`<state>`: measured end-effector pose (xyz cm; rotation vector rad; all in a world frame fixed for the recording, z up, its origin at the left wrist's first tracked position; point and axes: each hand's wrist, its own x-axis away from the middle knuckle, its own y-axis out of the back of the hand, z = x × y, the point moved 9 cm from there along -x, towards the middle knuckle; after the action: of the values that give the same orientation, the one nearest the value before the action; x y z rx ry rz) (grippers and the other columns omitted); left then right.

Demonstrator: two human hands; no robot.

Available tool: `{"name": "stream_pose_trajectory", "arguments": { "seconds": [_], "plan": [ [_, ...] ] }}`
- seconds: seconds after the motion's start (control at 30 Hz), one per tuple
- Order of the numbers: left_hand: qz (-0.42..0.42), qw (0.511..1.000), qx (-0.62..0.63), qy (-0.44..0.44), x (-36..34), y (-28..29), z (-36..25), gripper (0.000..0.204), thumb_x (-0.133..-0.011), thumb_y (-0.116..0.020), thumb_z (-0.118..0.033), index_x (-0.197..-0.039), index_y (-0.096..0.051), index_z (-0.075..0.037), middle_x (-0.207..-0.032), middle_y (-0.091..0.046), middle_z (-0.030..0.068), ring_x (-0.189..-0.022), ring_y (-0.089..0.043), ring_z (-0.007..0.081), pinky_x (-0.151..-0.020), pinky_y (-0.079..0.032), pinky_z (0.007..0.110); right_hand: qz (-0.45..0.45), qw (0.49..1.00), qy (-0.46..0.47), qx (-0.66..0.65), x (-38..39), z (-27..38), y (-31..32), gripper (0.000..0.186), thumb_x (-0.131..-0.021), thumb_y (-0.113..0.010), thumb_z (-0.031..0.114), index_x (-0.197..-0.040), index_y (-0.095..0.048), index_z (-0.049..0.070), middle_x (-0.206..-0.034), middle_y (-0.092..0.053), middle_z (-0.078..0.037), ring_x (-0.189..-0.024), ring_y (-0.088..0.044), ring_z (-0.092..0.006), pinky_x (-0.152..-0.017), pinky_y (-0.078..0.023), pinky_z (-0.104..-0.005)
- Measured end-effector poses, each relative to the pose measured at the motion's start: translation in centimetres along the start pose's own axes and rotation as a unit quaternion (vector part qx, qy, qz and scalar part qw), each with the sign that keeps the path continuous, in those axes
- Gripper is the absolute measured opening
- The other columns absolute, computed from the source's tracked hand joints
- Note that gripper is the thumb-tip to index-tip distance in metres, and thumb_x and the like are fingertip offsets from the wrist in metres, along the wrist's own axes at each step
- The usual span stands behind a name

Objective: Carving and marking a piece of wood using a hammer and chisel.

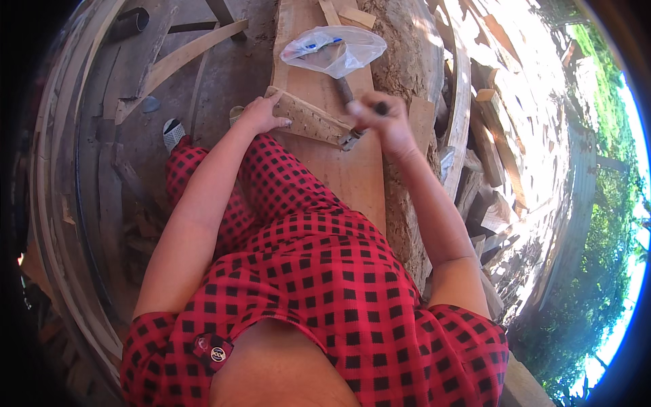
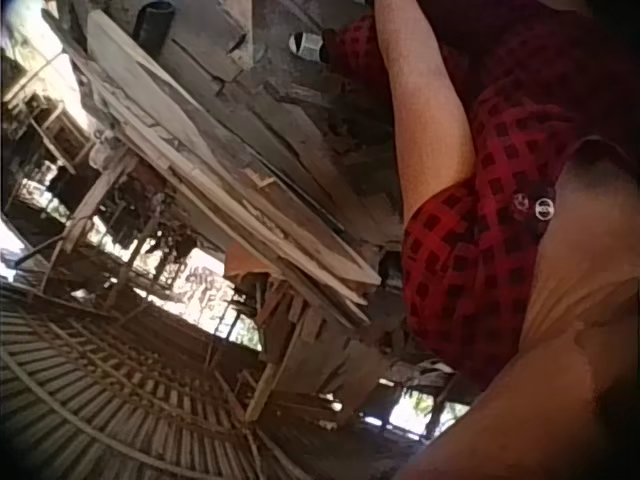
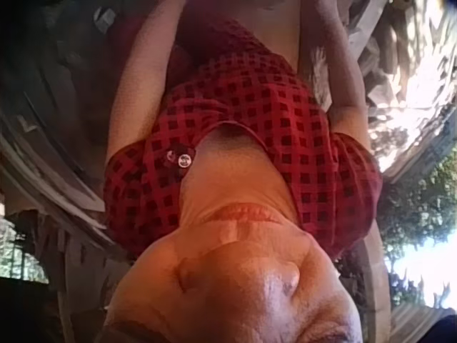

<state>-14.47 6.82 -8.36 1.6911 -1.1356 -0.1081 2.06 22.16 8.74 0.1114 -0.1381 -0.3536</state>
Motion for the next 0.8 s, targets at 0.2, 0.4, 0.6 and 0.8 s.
{"name": "stream_pose_trajectory", "arguments": {
  "seconds": [0.2,0.4,0.6,0.8],
  "plan": [
    [0.005,1.000,-0.002,-0.002,-0.2,-0.9,0.0,0.092,-0.070,-0.075,-0.046,-0.144,-0.032,-0.013,-0.122,-0.054,0.0232,-0.115,-0.051,0.0359,-0.098,-0.041,0.041,-0.011,0.987,-0.009,-0.159,-0.8,-2.4,4.4,0.032,-0.090,-0.056,0.028,-0.065,-0.047,0.009,-0.060,-0.044,-0.004,-0.062,-0.046,-0.0166,-0.067,-0.042,-0.0319],
    [0.019,1.000,-0.002,0.004,-0.4,-1.0,0.3,0.094,-0.070,-0.075,-0.046,-0.146,-0.027,-0.015,-0.125,-0.051,0.0238,-0.116,-0.051,0.0357,-0.099,-0.041,0.041,-0.119,0.993,0.000,0.028,1.9,-0.5,-0.8,0.041,-0.084,-0.068,0.026,-0.056,-0.044,0.007,-0.055,-0.043,0.002,-0.054,-0.043,-0.0120,-0.052,-0.035,-0.0288],
    [0.026,0.999,-0.010,0.016,-0.1,-0.6,-0.3,0.094,-0.072,-0.074,-0.046,-0.146,-0.025,-0.014,-0.125,-0.050,0.0246,-0.116,-0.051,0.0361,-0.098,-0.041,0.040,-0.138,0.975,0.085,0.150,2.2,1.0,-4.8,0.043,-0.084,-0.071,0.026,-0.056,-0.043,0.007,-0.055,-0.044,0.003,-0.052,-0.040,-0.0085,-0.050,-0.035,-0.0283],
    [0.014,1.000,-0.009,0.003,-0.4,-0.6,0.1,0.095,-0.072,-0.073,-0.047,-0.146,-0.024,-0.014,-0.125,-0.051,0.0255,-0.115,-0.052,0.0373,-0.098,-0.042,0.040,-0.315,0.901,0.002,-0.300,3.1,-6.9,11.1,0.036,-0.091,-0.061,0.023,-0.060,-0.043,0.013,-0.057,-0.039,0.000,-0.054,-0.040,-0.0138,-0.059,-0.042,-0.0328]
  ]
}}
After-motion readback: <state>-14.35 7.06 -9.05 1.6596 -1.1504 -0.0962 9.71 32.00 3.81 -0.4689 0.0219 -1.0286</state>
